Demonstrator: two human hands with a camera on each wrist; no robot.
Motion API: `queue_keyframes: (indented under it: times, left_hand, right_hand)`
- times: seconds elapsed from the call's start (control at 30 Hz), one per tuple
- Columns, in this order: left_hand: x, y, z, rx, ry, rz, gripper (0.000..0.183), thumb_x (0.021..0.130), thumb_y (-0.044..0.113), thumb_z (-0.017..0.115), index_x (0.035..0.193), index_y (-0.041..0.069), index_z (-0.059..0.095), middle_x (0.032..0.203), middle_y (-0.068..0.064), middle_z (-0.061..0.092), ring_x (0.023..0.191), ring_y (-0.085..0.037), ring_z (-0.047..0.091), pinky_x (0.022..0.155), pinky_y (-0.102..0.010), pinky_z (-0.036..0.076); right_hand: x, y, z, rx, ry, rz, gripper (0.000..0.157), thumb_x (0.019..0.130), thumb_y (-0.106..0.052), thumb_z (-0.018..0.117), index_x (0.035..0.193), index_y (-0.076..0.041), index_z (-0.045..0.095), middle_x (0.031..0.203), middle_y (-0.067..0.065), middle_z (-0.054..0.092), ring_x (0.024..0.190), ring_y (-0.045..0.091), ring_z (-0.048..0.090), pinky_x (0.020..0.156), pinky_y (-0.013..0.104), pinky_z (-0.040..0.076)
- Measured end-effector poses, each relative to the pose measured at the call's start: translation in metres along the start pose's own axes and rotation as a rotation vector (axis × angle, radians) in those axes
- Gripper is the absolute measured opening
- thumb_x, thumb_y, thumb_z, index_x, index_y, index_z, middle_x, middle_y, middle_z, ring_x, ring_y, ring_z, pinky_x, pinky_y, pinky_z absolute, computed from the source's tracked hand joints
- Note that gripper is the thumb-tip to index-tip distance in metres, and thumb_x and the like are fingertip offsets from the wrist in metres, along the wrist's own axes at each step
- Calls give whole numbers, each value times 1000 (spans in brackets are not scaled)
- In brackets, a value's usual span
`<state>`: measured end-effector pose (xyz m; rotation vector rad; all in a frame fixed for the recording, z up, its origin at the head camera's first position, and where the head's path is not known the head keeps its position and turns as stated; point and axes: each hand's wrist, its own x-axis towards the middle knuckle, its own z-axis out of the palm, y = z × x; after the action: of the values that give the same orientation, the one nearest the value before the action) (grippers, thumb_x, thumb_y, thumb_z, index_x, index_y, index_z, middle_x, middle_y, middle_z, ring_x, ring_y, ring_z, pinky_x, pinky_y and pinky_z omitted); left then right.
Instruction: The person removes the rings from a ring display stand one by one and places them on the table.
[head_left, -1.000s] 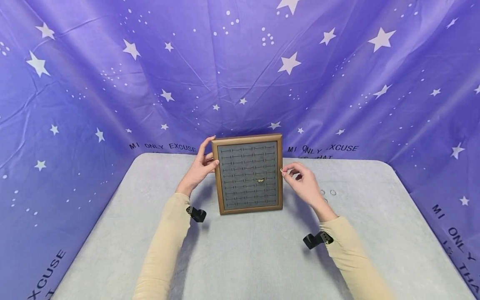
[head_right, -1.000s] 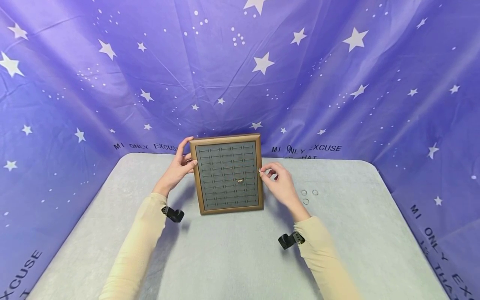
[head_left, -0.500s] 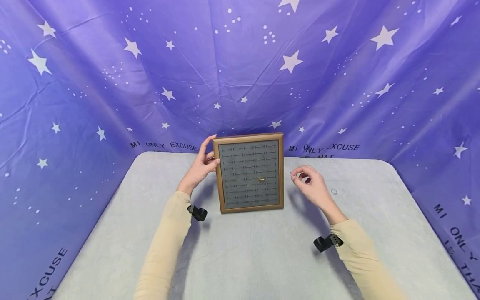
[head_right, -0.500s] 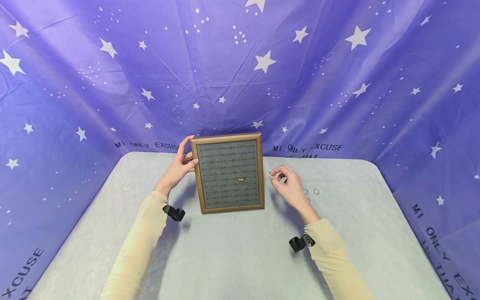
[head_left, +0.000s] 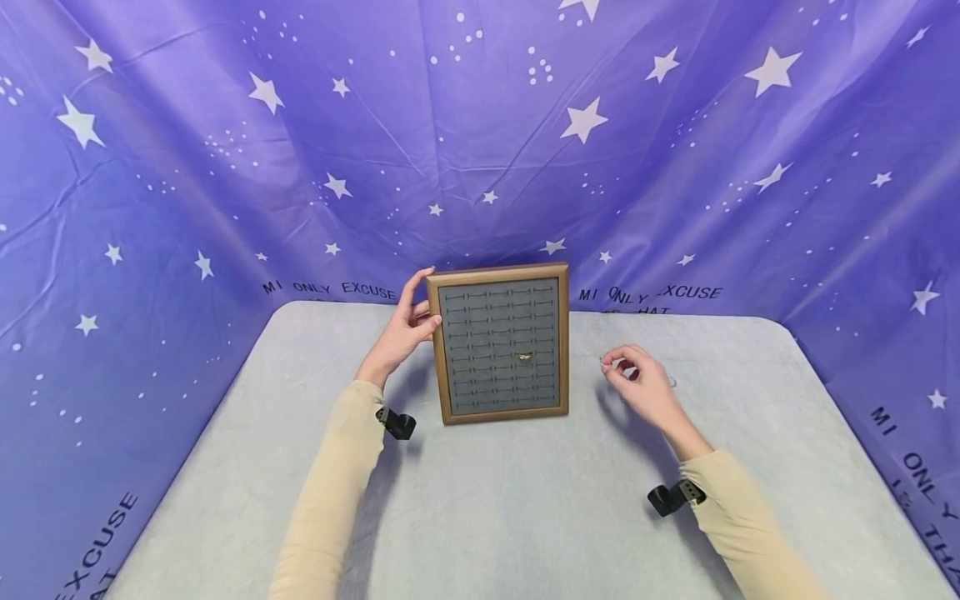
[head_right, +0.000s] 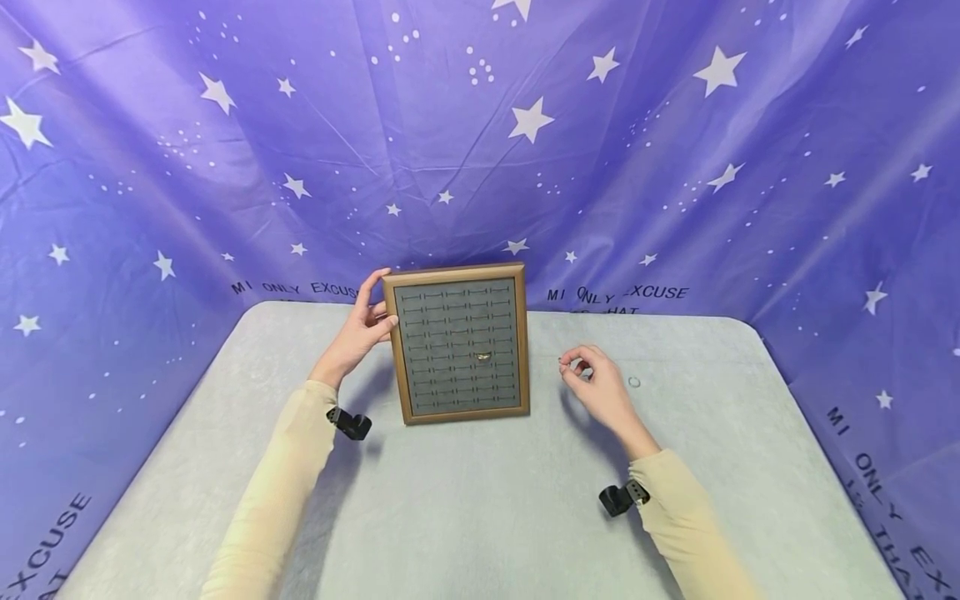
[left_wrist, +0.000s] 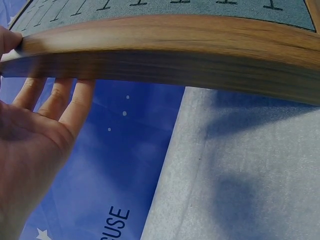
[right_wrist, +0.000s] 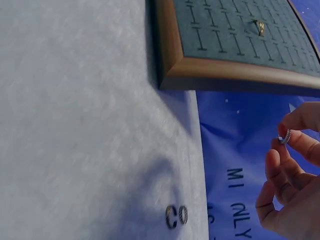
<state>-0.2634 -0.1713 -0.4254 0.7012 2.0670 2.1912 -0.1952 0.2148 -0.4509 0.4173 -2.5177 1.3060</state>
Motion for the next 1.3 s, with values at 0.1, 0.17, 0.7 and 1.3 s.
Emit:
queue_keyframes:
  times: [0.1, 0.17, 0.7, 1.3]
  left_hand:
    - [1, 0, 0, -10, -2, 4, 76, 95, -10, 49, 153, 25, 16, 124, -33, 53, 92, -22, 65, 74, -39, 58]
    - [1, 0, 0, -13, 0, 2, 76, 94, -11, 49, 153, 24, 15, 124, -33, 53, 92, -23, 65, 74, -39, 58]
    - [0, 1, 0, -19, 4, -15, 77, 94, -11, 49, 153, 25, 16, 126, -31, 54, 95, -25, 65, 74, -42, 58]
    - [0, 3, 2, -13, 18, -14, 77, 93, -12, 48, 153, 23, 16, 126, -32, 53, 94, -23, 65, 72, -37, 58]
  right_hand:
    - [-3, 5, -4, -15, 3, 5, 7, 85, 2, 63, 91, 0, 66, 95, 11, 63, 78, 10, 51, 63, 20, 43]
    - [-5, 8, -7, -21, 2, 10, 6, 85, 2, 63, 91, 0, 66, 94, 12, 63, 78, 10, 51, 62, 18, 42]
    - [-20, 26, -36, -31, 10, 79, 9, 87, 0, 63, 95, 3, 65, 94, 13, 60, 76, 7, 51, 60, 15, 44]
    - [-33, 39, -50, -53, 65, 74, 6, 84, 4, 63, 90, 5, 64, 92, 16, 61, 75, 0, 52, 63, 11, 43]
